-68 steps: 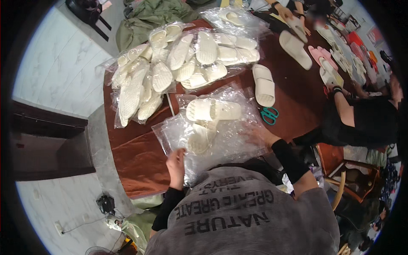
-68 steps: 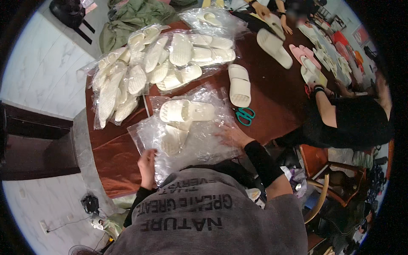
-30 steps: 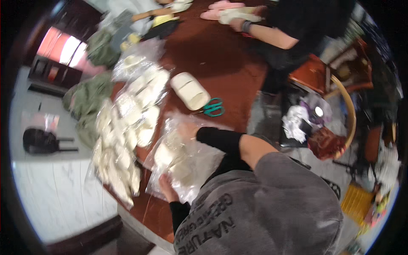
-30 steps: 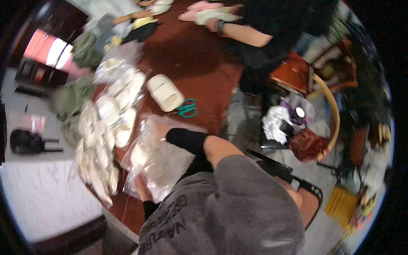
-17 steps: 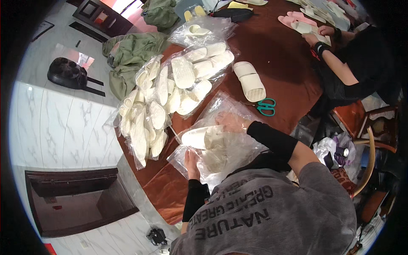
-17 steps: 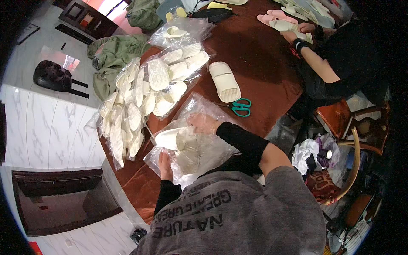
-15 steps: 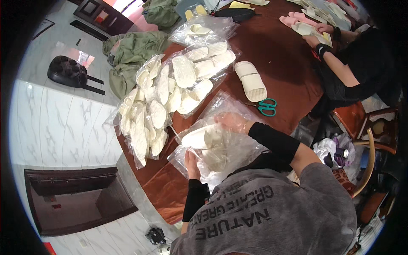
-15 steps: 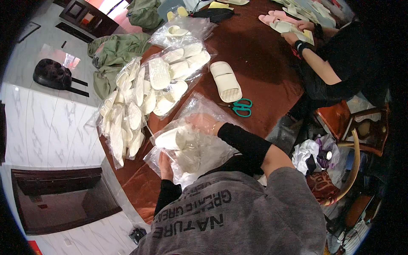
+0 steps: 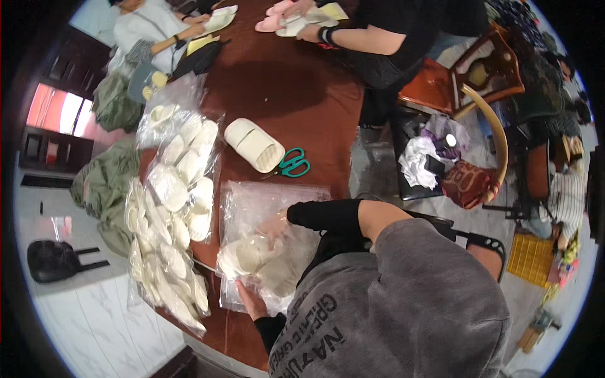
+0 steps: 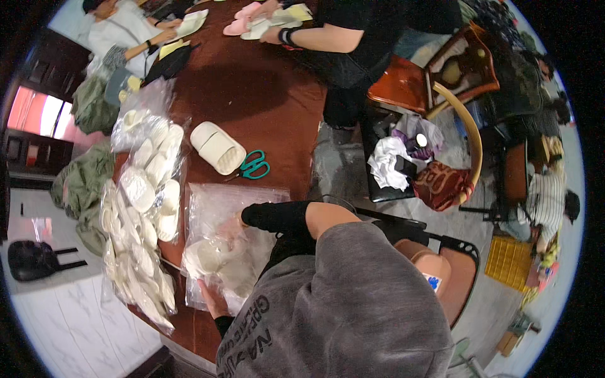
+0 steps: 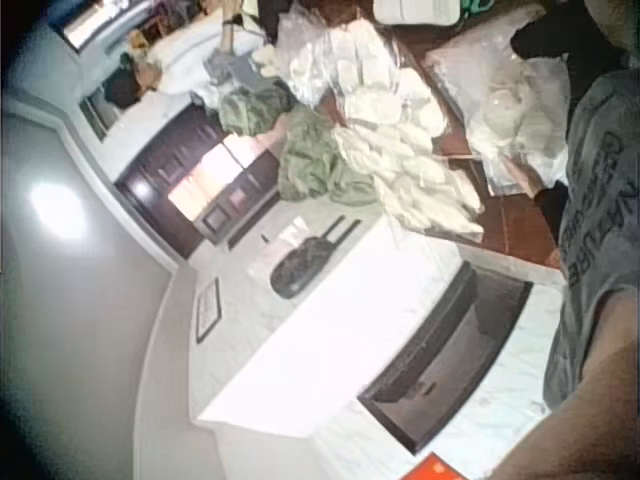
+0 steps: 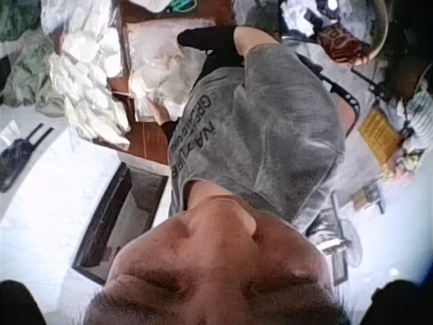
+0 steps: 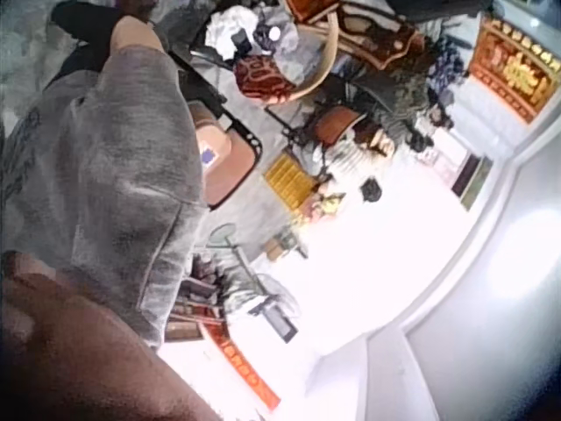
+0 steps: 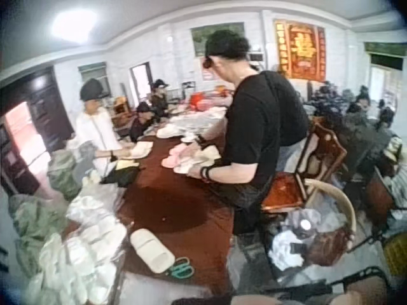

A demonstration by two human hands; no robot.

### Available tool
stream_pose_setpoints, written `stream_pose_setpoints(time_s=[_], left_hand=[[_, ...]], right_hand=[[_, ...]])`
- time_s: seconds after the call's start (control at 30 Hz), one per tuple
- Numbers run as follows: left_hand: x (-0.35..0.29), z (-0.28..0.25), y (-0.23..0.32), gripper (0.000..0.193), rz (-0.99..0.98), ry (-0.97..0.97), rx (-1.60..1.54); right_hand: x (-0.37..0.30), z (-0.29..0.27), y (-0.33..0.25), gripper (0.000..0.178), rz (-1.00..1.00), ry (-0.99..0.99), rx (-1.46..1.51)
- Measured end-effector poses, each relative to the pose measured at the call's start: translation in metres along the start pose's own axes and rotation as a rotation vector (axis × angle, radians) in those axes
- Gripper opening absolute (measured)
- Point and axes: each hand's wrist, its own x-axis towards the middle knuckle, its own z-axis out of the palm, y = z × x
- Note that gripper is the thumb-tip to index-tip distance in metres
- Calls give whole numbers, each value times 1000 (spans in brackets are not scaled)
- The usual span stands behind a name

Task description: Packaging pairs of white slippers into clear plastic bags while trimming excess material.

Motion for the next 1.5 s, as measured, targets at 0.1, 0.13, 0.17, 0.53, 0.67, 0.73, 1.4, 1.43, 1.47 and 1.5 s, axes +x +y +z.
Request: stream_pose_setpoints(time_s=[0.1,0.13,0.17,0.53,0.67,0.73,1.4,1.43,1.47,1.5], left_hand=[[-1,9,5,81,-2,32,81],[-2,1,2,82,-8,62,77],[-10,-12,-3,83,-13,114,65],[-5,25,10,70,-108,-47,82],[-23,-25,-7,75,-35,124,-54],[-15,-29,-1,77,14,152,-140],[-55,-31,-10,63,643,752,1063],[-61,-40,-24,66,555,728,1136],[-73,-54,-45,70,437,709,1200],[-75,-60,-59,74,346,663,1257]], right_hand=[[-2,10,3,71,-31,37,-99],[4,6,-6,73,12,81,-33],[13,4,-28,74,41,108,39],[29,-13,32,81,34,17,-72],[30,-14,-27,74,-50,36,-60],[20,-24,-25,74,-101,1,32],[6,-21,-4,81,435,10,214],[8,-21,-14,81,417,-9,211],[11,-18,-34,79,360,-27,217],[8,-27,-43,78,339,-25,210]])
